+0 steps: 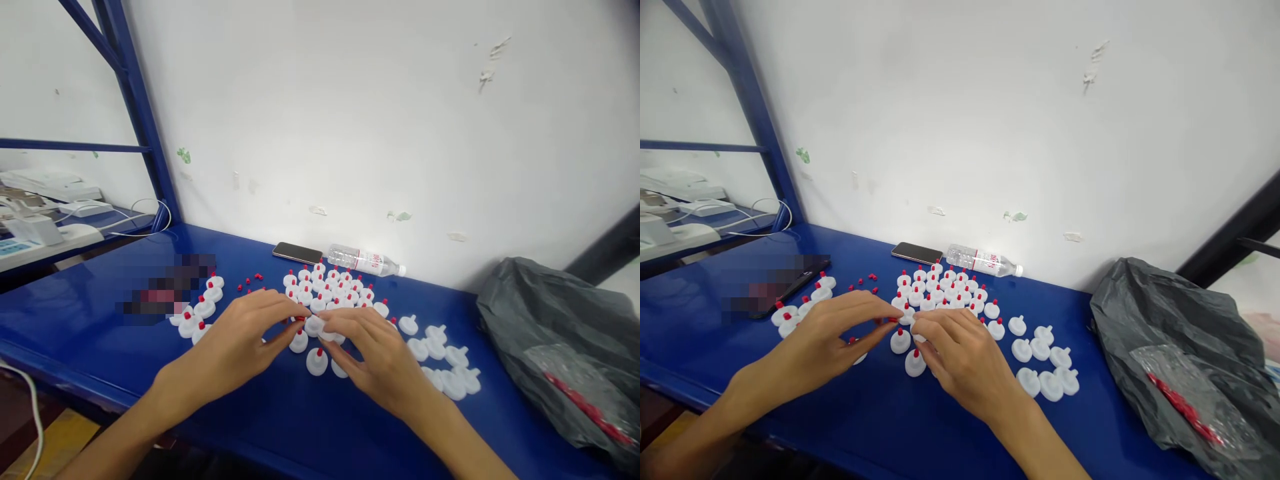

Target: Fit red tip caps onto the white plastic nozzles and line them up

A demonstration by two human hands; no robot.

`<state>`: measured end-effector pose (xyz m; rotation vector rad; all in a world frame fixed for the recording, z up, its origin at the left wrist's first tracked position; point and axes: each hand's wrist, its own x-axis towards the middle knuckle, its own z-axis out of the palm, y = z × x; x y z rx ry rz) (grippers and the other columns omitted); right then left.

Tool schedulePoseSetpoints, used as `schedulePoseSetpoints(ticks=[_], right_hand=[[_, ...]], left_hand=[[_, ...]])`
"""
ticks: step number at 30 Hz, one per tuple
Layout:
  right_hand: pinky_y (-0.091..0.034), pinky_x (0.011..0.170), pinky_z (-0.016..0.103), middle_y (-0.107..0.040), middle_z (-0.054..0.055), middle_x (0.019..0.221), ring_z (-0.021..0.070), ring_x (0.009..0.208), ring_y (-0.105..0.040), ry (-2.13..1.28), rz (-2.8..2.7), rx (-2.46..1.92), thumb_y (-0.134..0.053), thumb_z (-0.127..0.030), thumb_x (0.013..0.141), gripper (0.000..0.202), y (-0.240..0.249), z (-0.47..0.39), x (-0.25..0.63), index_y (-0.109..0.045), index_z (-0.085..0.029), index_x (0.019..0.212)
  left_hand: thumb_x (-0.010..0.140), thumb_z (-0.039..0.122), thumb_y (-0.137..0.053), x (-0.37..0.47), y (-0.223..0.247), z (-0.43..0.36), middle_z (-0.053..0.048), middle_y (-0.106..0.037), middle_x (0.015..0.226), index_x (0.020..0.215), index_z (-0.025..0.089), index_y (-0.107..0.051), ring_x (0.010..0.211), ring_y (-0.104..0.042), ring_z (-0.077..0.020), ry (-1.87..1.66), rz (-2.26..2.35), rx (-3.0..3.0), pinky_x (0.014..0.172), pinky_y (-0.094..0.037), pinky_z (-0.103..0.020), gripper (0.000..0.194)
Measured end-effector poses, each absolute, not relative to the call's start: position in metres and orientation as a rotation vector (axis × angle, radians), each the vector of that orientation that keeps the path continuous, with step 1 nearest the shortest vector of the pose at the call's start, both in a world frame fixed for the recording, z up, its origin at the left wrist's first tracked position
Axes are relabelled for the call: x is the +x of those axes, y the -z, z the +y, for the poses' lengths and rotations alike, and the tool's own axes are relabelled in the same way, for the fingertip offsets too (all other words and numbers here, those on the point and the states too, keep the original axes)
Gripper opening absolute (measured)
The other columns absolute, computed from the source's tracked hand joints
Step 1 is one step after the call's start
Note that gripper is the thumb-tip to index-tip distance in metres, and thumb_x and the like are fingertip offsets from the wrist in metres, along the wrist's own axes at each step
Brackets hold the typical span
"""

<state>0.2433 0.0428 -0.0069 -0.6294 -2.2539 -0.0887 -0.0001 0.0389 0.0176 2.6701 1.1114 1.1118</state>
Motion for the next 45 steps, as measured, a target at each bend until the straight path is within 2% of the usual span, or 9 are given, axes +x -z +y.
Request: schedulePoseSetpoints(ticks=[4, 15, 20, 24, 30, 36, 39, 45], right_hand=[[-0.056, 0.092, 0.036, -0.077, 0.006, 0.118, 0.019, 0.107, -0.073, 0.092, -2.255, -0.595, -0.062, -0.013, 0.099, 0.024, 0.006, 0.041, 0.244, -0.055, -0.025, 0.12], [-0.056, 0.094, 0.035, -0.076, 0.006, 0.116, 0.0191, 0.107, -0.071, 0.162, -2.257, -0.531, -0.062, -0.008, 0.097, 0.025, 0.003, 0.04, 0.241, -0.059, -0.02, 0.119], [-0.057, 0.099, 0.035, -0.074, 0.007, 0.119, 0.0192, 0.112, -0.07, 0.139, -2.276, -0.528, -0.06, -0.005, 0.097, 0.032, 0.007, 0.04, 0.243, -0.057, -0.02, 0.125], [-0.055, 0.104, 0.032, -0.07, 0.008, 0.131, 0.018, 0.12, -0.068, -0.014, -2.172, -0.604, -0.064, -0.01, 0.096, 0.042, 0.011, 0.039, 0.244, -0.052, -0.022, 0.135], [-0.057, 0.098, 0.03, -0.074, 0.005, 0.122, 0.0173, 0.111, -0.072, -0.046, -2.146, -0.625, -0.067, -0.017, 0.097, 0.038, 0.009, 0.039, 0.242, -0.055, -0.023, 0.133], [-0.056, 0.101, 0.032, -0.075, 0.005, 0.124, 0.0179, 0.115, -0.071, 0.029, -2.191, -0.603, -0.065, -0.013, 0.098, 0.037, 0.006, 0.039, 0.243, -0.056, -0.023, 0.133], [-0.056, 0.102, 0.033, -0.075, 0.006, 0.125, 0.0181, 0.114, -0.071, 0.061, -2.196, -0.602, -0.066, -0.013, 0.097, 0.041, 0.007, 0.039, 0.244, -0.057, -0.021, 0.136], [-0.058, 0.102, 0.034, -0.075, 0.008, 0.126, 0.0191, 0.114, -0.072, 0.097, -2.154, -0.541, -0.066, -0.01, 0.096, 0.046, 0.009, 0.042, 0.243, -0.057, -0.019, 0.14]], left_hand=[[0.101, 0.022, -0.059, 0.005, -0.013, 0.039, -0.002, -0.078, 0.101, 0.108, 0.022, -0.072, 0.091, -0.072, -0.0154, -1.199, 1.082, 2.63, 0.084, -0.055, -0.027, 0.015], [0.098, 0.017, -0.064, 0.006, -0.017, 0.036, 0.003, -0.078, 0.097, 0.108, 0.023, -0.073, 0.085, -0.072, -0.0101, -1.172, 0.944, 2.53, 0.079, -0.054, -0.019, 0.015], [0.098, 0.017, -0.064, 0.009, -0.012, 0.036, 0.002, -0.077, 0.095, 0.106, 0.022, -0.072, 0.085, -0.071, -0.0105, -1.142, 0.969, 2.556, 0.079, -0.053, -0.02, 0.013], [0.099, 0.018, -0.063, 0.009, -0.01, 0.036, 0.002, -0.076, 0.098, 0.109, 0.023, -0.072, 0.087, -0.071, -0.0101, -1.151, 0.976, 2.567, 0.08, -0.052, -0.02, 0.014], [0.1, 0.02, -0.063, 0.007, -0.012, 0.036, 0.002, -0.077, 0.098, 0.11, 0.022, -0.072, 0.087, -0.071, -0.0107, -1.165, 0.96, 2.586, 0.08, -0.053, -0.02, 0.014], [0.103, 0.029, -0.059, 0.004, -0.007, 0.043, 0.0, -0.075, 0.111, 0.128, 0.026, -0.063, 0.097, -0.069, -0.0144, -1.065, 1.082, 2.658, 0.085, -0.052, -0.026, 0.026], [0.106, 0.026, -0.049, 0.004, -0.005, 0.046, -0.002, -0.071, 0.104, 0.116, 0.024, -0.064, 0.095, -0.063, -0.0186, -0.916, 1.125, 2.789, 0.081, -0.05, -0.031, 0.018], [0.104, 0.009, -0.042, 0.005, -0.01, 0.043, -0.004, -0.064, 0.096, 0.103, 0.019, -0.061, 0.09, -0.054, -0.0209, -0.778, 1.067, 2.96, 0.075, -0.045, -0.033, 0.022]])
